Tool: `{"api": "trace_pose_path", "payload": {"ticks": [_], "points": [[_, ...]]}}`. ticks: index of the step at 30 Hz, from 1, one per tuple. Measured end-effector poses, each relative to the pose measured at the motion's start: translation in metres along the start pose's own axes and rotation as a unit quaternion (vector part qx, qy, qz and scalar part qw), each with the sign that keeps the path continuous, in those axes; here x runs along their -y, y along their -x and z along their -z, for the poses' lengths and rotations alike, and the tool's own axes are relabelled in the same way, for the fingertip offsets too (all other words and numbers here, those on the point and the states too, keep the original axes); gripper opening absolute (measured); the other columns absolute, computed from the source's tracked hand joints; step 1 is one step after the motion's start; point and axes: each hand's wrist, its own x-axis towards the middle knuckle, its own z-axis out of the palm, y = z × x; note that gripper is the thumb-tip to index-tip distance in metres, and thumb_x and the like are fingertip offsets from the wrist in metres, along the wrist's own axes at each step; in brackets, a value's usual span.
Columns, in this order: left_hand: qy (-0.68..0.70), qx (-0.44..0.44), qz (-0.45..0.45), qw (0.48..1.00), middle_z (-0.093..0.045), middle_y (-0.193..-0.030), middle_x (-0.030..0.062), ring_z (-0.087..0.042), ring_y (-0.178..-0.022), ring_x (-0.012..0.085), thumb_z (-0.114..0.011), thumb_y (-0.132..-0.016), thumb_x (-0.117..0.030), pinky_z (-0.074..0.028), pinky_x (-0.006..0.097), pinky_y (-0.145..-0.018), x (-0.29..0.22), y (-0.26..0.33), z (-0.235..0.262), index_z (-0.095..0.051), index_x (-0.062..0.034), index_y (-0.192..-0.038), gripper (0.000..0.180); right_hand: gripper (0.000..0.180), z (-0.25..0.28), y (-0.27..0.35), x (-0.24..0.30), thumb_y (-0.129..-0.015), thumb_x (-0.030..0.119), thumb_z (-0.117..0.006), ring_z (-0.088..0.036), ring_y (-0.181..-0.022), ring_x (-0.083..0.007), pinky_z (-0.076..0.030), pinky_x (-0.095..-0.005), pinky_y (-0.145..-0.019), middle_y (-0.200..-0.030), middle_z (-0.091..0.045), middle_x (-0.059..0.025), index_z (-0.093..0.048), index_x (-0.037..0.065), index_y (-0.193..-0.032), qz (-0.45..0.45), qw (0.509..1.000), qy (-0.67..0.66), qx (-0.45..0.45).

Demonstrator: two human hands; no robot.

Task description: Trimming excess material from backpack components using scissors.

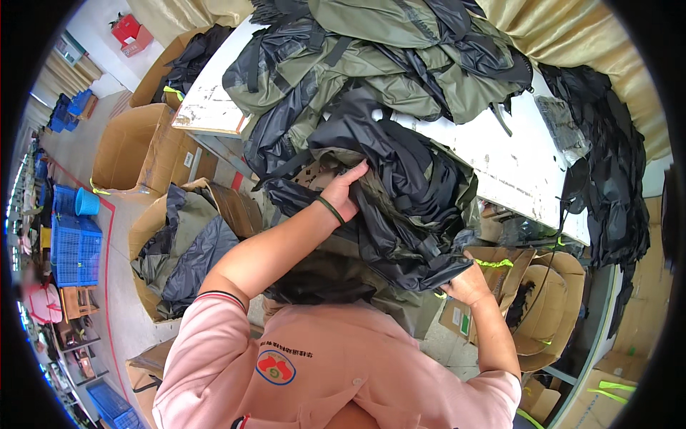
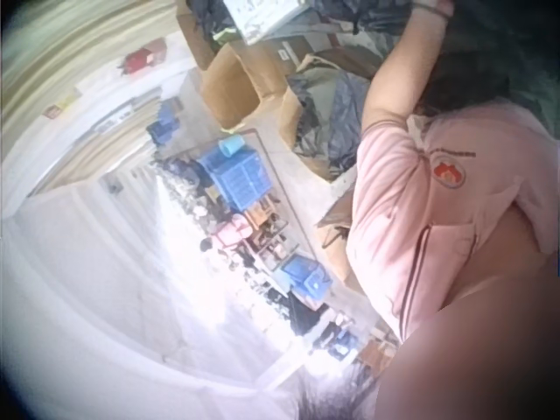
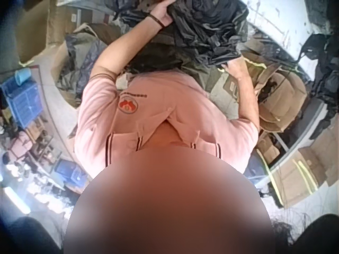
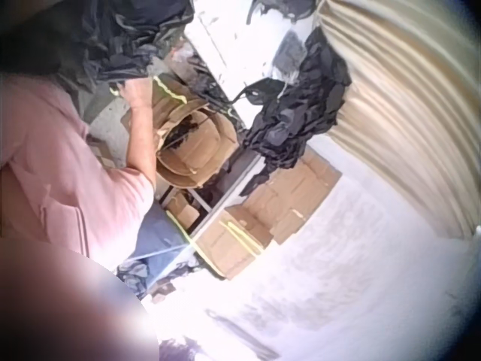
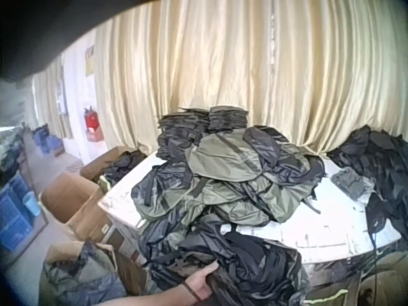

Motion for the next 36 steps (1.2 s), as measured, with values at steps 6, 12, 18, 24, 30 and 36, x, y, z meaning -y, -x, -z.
{"api": "trace_pose_path", "payload": {"ticks": [6,12,18,24,30,36], "points": [[-0.047,0.014,-0.032,0.998,-0.064,-0.11,0.0089,-0.061,-0.101,0.0248,-0.06,-0.088,-0.014,-0.046,0.041,-0.093,-0.012,0.007,-0.032,-0.058,-0.0044,-0.114,0.028,0.026,0.001,0.004,-0.006,-0.065,0.021,-0.07,-0.059,-0.091,-0.025,-0.042,-0.0389,-0.087,-0.087,-0.066,-0.0052,-0.067,0.017,-0.09,0.021,0.999,0.045,-0.002],[-0.112,0.041,-0.125,0.985,-0.059,-0.115,0.0076,-0.057,-0.107,0.0234,-0.068,-0.079,-0.002,-0.043,0.038,-0.095,-0.021,-0.014,-0.075,-0.045,-0.0038,-0.126,0.053,0.029,-0.009,0.011,-0.015,-0.063,0.025,-0.073,-0.059,-0.098,-0.0257,-0.04,-0.0386,-0.091,-0.093,-0.067,-0.0074,-0.069,0.012,-0.089,-0.009,0.997,0.065,0.04],[-0.566,0.029,-0.368,0.737,-0.033,-0.14,0.0155,-0.037,-0.126,0.0298,-0.086,-0.063,-0.033,-0.033,0.038,-0.104,-0.022,-0.052,-0.082,-0.022,-0.003,-0.14,0.105,0.029,-0.022,0.013,-0.019,-0.064,0.027,-0.073,-0.06,-0.099,-0.0251,-0.042,-0.0398,-0.09,-0.096,-0.067,-0.0082,-0.068,0.01,-0.087,-0.024,0.998,0.036,0.054],[-0.838,0.174,-0.423,0.297,-0.017,-0.149,0.0234,-0.028,-0.133,0.0393,-0.084,-0.05,-0.05,-0.024,0.05,-0.107,-0.038,-0.064,-0.128,-0.037,0.0,-0.134,0.109,0.025,-0.025,0.011,-0.022,-0.065,0.027,-0.074,-0.062,-0.094,-0.0252,-0.044,-0.0385,-0.088,-0.093,-0.067,-0.0087,-0.068,0.008,-0.08,-0.033,0.998,0.014,0.042],[-0.882,0.276,-0.23,0.304,-0.044,-0.136,0.0208,-0.05,-0.116,0.0375,-0.084,-0.052,-0.043,-0.041,0.043,-0.096,-0.017,-0.092,-0.12,-0.037,-0.0065,-0.136,0.103,0.023,-0.025,0.007,-0.018,-0.064,0.028,-0.073,-0.064,-0.083,-0.03,-0.048,-0.0399,-0.083,-0.08,-0.066,-0.0117,-0.068,0.008,-0.074,-0.081,0.99,0.005,0.111],[-0.902,0.224,-0.125,0.346,-0.063,-0.096,0.0137,-0.06,-0.092,0.0347,-0.076,-0.063,-0.026,-0.049,0.044,-0.078,0.001,-0.092,-0.122,-0.058,-0.0099,-0.105,0.048,0.029,-0.043,0.014,-0.02,-0.063,0.026,-0.075,-0.062,-0.091,-0.0306,-0.049,-0.041,-0.08,-0.09,-0.064,-0.0146,-0.065,0.005,-0.08,-0.062,0.996,-0.045,0.04]]}}
